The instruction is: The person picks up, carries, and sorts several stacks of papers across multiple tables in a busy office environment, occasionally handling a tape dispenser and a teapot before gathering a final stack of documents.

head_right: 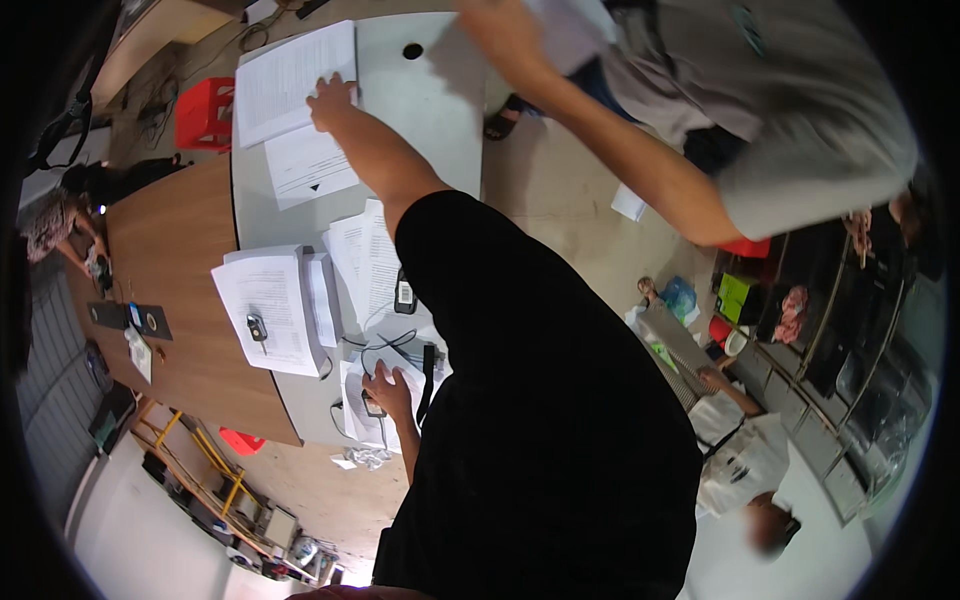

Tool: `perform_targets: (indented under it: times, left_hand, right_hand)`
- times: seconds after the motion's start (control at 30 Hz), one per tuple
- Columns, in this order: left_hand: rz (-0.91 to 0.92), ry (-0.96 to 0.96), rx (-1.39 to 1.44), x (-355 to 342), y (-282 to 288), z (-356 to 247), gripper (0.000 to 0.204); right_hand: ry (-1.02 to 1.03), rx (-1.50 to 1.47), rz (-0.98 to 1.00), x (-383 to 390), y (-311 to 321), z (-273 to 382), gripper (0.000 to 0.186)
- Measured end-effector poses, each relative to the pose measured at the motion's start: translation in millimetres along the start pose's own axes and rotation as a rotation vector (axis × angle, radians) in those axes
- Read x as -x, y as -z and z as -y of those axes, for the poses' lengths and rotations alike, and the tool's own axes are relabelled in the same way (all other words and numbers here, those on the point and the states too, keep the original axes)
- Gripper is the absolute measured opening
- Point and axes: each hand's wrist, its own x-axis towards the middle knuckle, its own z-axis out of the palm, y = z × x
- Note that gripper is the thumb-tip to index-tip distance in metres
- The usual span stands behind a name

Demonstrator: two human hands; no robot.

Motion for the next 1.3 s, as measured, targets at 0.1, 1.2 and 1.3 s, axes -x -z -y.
perform_targets:
  times: [0.1, 1.2, 1.3]
  left_hand:
    - [0.016, 0.010, 0.016, 2.1, -2.0, 7.0, 0.049]
    - [-0.047, 0.092, 0.204, 9.1, 4.1, 0.4, 0.044]
    - [-0.064, 0.115, 0.188, 9.6, 2.7, -4.0, 0.043]
  right_hand:
    - [-0.036, -0.024, -0.055, -9.3, -18.1, 15.3, 0.053]
    - [-0.014, 0.109, -0.312, 14.1, -23.5, 39.0, 0.041]
    - [0.045, 0.180, -0.214, 23.0, -18.6, 33.0, 0.040]
